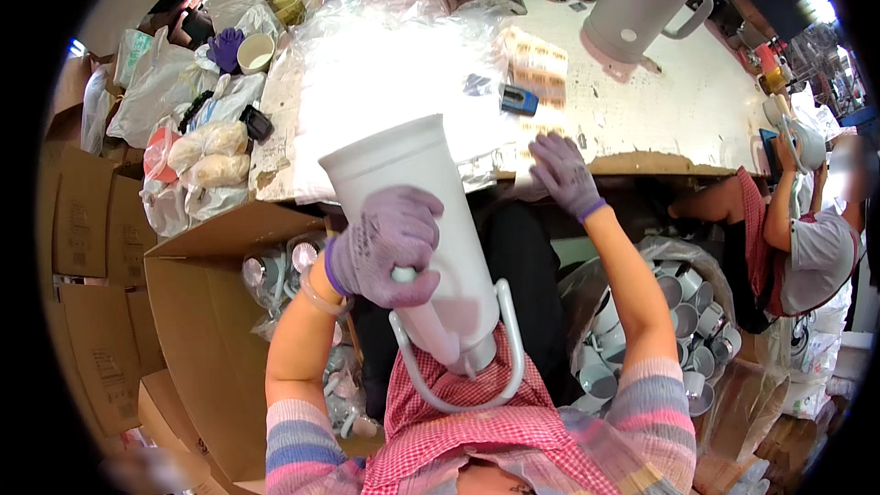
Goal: The person repeatedly picks up white electric kettles, wraps each one in a clear plastic bag, and places the wrapped kettles into a cardboard box. The process is repeated for multiple units in a continuous loop.
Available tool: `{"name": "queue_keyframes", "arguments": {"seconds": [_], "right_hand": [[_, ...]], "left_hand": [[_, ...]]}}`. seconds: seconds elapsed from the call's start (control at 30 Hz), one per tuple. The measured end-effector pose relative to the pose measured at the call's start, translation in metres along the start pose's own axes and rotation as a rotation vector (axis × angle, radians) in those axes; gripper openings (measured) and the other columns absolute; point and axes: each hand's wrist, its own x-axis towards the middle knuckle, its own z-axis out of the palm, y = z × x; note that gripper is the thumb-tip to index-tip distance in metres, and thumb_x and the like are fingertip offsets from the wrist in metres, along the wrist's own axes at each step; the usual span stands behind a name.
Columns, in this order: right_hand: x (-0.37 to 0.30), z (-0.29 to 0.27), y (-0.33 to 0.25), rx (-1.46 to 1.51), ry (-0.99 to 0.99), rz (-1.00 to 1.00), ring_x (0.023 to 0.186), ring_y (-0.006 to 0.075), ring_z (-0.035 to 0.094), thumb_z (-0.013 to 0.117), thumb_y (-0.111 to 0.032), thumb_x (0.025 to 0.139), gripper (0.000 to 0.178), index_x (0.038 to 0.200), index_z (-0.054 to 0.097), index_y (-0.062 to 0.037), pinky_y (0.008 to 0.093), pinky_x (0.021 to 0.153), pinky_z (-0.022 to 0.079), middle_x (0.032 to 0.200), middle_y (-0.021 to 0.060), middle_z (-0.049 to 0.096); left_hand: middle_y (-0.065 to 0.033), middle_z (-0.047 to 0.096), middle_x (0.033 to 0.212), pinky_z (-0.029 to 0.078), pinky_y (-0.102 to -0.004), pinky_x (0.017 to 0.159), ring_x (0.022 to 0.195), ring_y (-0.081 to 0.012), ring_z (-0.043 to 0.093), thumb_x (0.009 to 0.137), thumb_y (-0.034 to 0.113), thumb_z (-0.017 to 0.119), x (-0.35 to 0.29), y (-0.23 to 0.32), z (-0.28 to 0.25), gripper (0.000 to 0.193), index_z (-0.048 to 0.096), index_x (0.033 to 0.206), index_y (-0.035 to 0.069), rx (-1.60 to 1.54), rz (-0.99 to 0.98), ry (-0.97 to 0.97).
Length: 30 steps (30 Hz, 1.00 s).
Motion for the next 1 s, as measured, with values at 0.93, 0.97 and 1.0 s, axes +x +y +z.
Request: {"name": "queue_keyframes", "arguments": {"seconds": [0.93, 0.97, 1.0], "right_hand": [[0.012, -0.016, -0.004, 0.152, -0.133, 0.152, 0.092, 0.0281, 0.063, 0.081, -0.018, 0.075, 0.018, 0.087, 0.071, -0.011, 0.039, 0.084, 0.051, 0.091, 0.0073, 0.068], [0.012, -0.016, -0.005, 0.133, -0.135, 0.154, 0.092, 0.0282, 0.063, 0.081, -0.018, 0.074, 0.018, 0.087, 0.071, -0.0111, 0.0392, 0.085, 0.051, 0.091, 0.0075, 0.068], [0.012, -0.018, -0.005, 0.139, -0.139, 0.136, 0.093, 0.0283, 0.063, 0.081, -0.018, 0.074, 0.019, 0.088, 0.071, -0.011, 0.0391, 0.085, 0.051, 0.091, 0.0077, 0.068]], "left_hand": [[-0.0134, 0.063, 0.111, 0.048, -0.0375, 0.095, 0.105, -0.0274, 0.06, 0.079, 0.011, 0.073, -0.044, -0.071, -0.004, 0.038, 0.064, 0.116, 0.001, 0.352, -0.592, 0.667], [-0.0132, 0.063, 0.11, 0.048, -0.0372, 0.094, 0.104, -0.027, 0.06, 0.079, 0.011, 0.073, -0.045, -0.072, -0.003, 0.038, 0.064, 0.115, 0.002, 0.333, -0.591, 0.672], [-0.013, 0.063, 0.11, 0.049, -0.0369, 0.093, 0.103, -0.0266, 0.06, 0.079, 0.012, 0.073, -0.045, -0.072, -0.002, 0.038, 0.064, 0.115, 0.002, 0.314, -0.59, 0.678]]}}
